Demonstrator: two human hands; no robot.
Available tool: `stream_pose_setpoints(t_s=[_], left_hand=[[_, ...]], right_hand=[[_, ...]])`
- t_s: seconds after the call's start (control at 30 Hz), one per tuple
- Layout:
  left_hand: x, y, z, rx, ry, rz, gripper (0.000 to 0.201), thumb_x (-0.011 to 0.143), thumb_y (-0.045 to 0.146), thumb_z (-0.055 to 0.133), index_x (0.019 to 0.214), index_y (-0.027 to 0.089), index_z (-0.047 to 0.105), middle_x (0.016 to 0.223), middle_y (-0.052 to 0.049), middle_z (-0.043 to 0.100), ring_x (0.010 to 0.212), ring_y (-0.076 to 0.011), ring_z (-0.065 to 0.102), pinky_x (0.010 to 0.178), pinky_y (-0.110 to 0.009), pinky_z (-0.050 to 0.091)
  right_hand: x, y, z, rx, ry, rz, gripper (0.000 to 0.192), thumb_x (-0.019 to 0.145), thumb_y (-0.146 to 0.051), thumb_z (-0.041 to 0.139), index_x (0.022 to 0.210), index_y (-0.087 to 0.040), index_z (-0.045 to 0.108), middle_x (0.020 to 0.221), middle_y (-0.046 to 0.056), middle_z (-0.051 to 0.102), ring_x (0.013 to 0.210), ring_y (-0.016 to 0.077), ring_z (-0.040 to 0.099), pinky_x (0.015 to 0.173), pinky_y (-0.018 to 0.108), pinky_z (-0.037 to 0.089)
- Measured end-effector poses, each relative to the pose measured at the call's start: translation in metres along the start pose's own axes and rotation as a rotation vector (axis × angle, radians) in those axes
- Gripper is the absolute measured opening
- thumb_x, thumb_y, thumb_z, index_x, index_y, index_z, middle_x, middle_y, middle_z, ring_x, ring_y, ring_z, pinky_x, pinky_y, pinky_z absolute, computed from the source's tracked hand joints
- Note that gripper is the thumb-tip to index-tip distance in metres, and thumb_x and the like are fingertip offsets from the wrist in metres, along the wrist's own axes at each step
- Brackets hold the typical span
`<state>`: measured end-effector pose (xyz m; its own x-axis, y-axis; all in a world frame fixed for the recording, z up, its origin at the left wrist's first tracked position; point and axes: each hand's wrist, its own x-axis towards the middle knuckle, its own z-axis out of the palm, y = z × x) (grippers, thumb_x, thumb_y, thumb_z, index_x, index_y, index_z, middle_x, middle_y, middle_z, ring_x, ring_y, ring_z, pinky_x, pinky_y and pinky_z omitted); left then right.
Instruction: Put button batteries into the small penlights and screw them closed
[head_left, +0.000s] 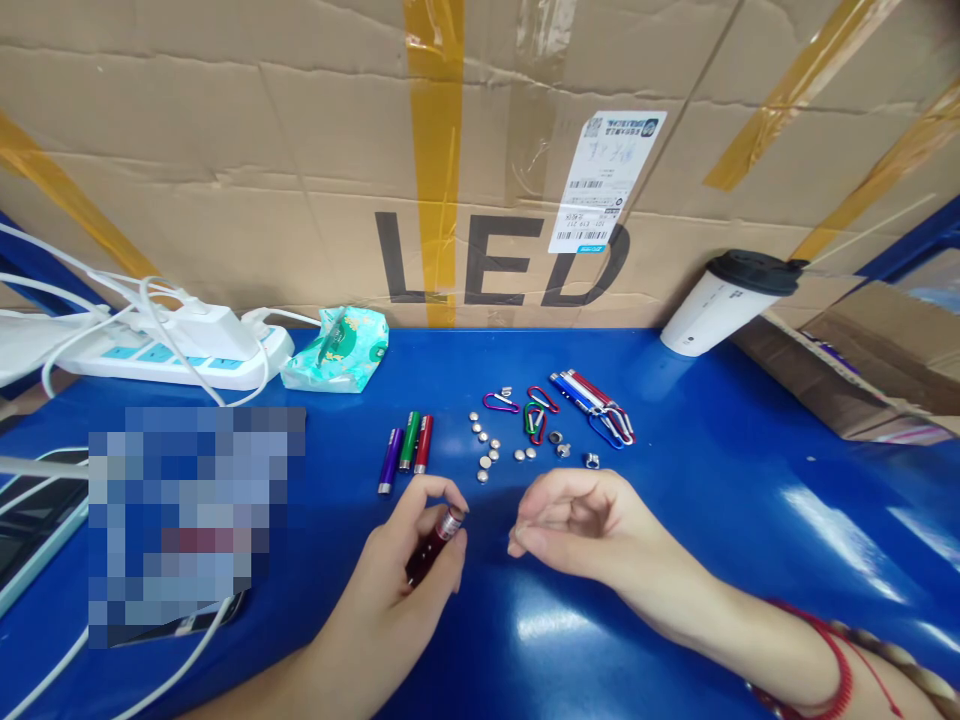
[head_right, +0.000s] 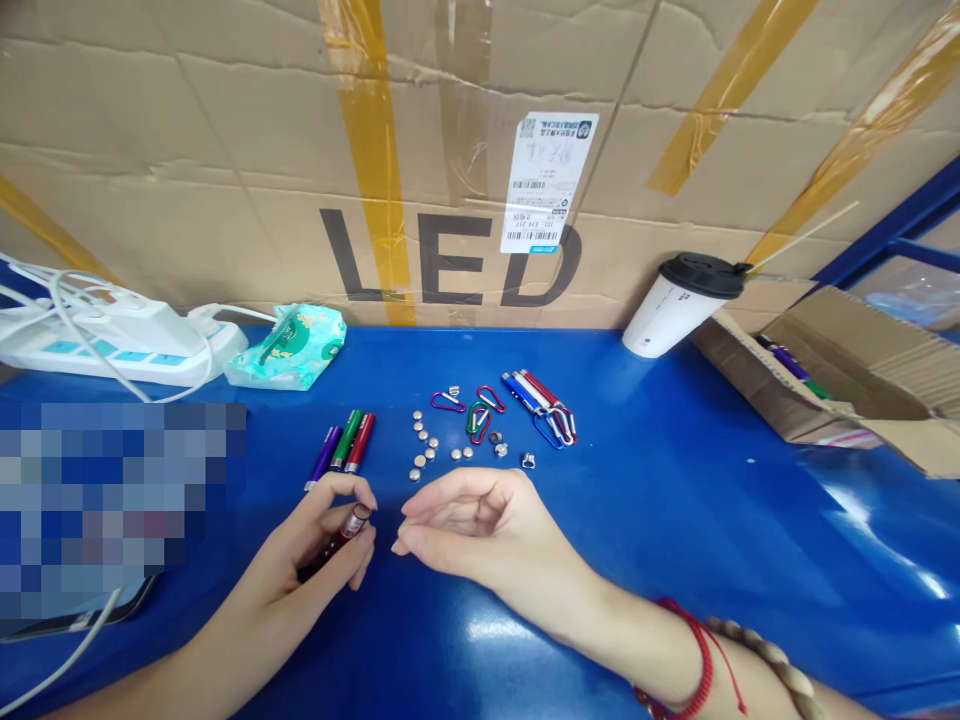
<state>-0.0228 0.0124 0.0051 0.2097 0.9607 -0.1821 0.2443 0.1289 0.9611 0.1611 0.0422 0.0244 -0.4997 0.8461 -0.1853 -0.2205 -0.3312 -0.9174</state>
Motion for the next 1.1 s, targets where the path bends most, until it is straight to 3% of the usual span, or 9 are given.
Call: stream_pose_setpoints(t_s=[0.23, 0.67, 1.1], left_hand=[[-0.0002, 0.0021, 0.0004, -0.012, -0.004, -0.008, 0.005, 0.086, 0.026, 0.042, 0.091, 0.024, 0.042, 0.056, 0.007, 0.043, 0.052, -0.0098, 0.039, 0.048, -0.019, 0.030], [-0.0011, 0.0007, 0.0000, -0.003, -0.008, -0.012, 0.004, 0.086, 0.025, 0.042, 0.090, 0.024, 0.042, 0.057, 0.007, 0.043, 0.053, -0.0102, 0.041, 0.048, -0.020, 0.031], [-0.0010, 0.0008, 0.0002, 0.014, -0.012, 0.000, 0.005, 0.086, 0.025, 0.042, 0.090, 0.024, 0.041, 0.056, 0.007, 0.043, 0.052, -0.0100, 0.040, 0.048, -0.019, 0.030]], right_hand=[[0.0007, -0.0026, 0.0022, 0.019, 0.076, 0.013, 0.015, 0.069, -0.019, 0.073, 0.083, -0.020, 0.071, 0.073, 0.000, 0.073, 0.075, 0.0111, 0.069, 0.076, 0.020, 0.053], [0.0017, -0.0031, 0.0019, 0.016, 0.097, 0.051, 0.022, 0.069, -0.023, 0.073, 0.091, -0.020, 0.070, 0.087, 0.004, 0.073, 0.080, 0.0158, 0.069, 0.087, 0.032, 0.052], [0.0038, -0.0042, 0.0020, 0.122, 0.110, 0.133, 0.033, 0.064, -0.017, 0.077, 0.096, -0.017, 0.068, 0.094, 0.005, 0.072, 0.090, 0.0169, 0.067, 0.095, 0.033, 0.047]])
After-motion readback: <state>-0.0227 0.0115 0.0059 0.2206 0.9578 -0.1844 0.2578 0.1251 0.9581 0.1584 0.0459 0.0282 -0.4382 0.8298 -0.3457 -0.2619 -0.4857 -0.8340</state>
